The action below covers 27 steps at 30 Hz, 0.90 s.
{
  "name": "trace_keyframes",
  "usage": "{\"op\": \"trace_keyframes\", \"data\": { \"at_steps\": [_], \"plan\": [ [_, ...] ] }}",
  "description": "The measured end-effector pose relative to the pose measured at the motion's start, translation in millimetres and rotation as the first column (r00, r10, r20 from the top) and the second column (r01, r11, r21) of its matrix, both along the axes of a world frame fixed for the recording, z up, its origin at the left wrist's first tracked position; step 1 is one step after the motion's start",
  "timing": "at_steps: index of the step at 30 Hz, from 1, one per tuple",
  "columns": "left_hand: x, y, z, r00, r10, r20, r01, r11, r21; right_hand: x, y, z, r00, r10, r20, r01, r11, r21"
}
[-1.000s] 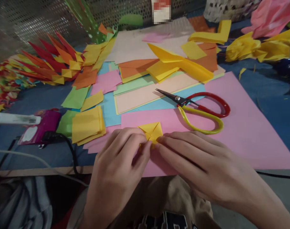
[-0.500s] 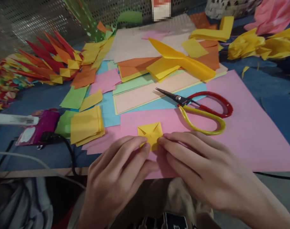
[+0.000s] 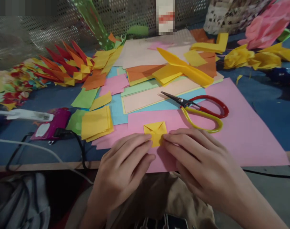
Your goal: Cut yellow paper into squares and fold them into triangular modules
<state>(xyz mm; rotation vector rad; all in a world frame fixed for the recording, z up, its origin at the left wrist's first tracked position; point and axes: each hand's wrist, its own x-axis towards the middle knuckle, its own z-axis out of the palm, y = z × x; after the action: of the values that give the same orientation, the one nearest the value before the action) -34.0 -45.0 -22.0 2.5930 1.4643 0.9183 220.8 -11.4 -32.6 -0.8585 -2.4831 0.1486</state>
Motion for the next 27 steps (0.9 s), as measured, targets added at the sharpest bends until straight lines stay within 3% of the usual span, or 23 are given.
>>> {"op": "trace_keyframes", "data": {
  "at_steps": [6, 12, 16, 21, 27],
  "plan": [
    [10.6, 9.8, 4.3, 0.993, 0.115, 0.020, -0.113, 0.989, -0.095, -5.3, -5.9, -2.0, 1.000, -0.020, -0.016, 0.021, 1.000, 0.018],
    [8.6, 15.1, 5.6, 0.997, 0.074, 0.018, -0.070, 0.984, -0.165, -3.2, -4.7, 2.0, 0.999, -0.029, -0.033, 0.030, 0.999, 0.027],
    [5.1, 16.1, 4.6, 0.996, 0.019, -0.082, -0.029, 0.991, -0.129, -7.9, -2.7, 7.2, 0.996, -0.070, -0.057, 0.073, 0.996, 0.056],
    [4.4, 17.8, 6.1, 0.999, 0.005, -0.032, -0.009, 0.993, -0.114, -11.1, 0.9, 6.9, 0.997, -0.065, -0.040, 0.068, 0.995, 0.069],
    [6.0, 19.1, 8.4, 1.000, 0.000, -0.028, -0.002, 0.996, -0.086, -16.0, -0.9, 6.6, 0.983, -0.140, -0.119, 0.136, 0.990, -0.039]
  ]
}}
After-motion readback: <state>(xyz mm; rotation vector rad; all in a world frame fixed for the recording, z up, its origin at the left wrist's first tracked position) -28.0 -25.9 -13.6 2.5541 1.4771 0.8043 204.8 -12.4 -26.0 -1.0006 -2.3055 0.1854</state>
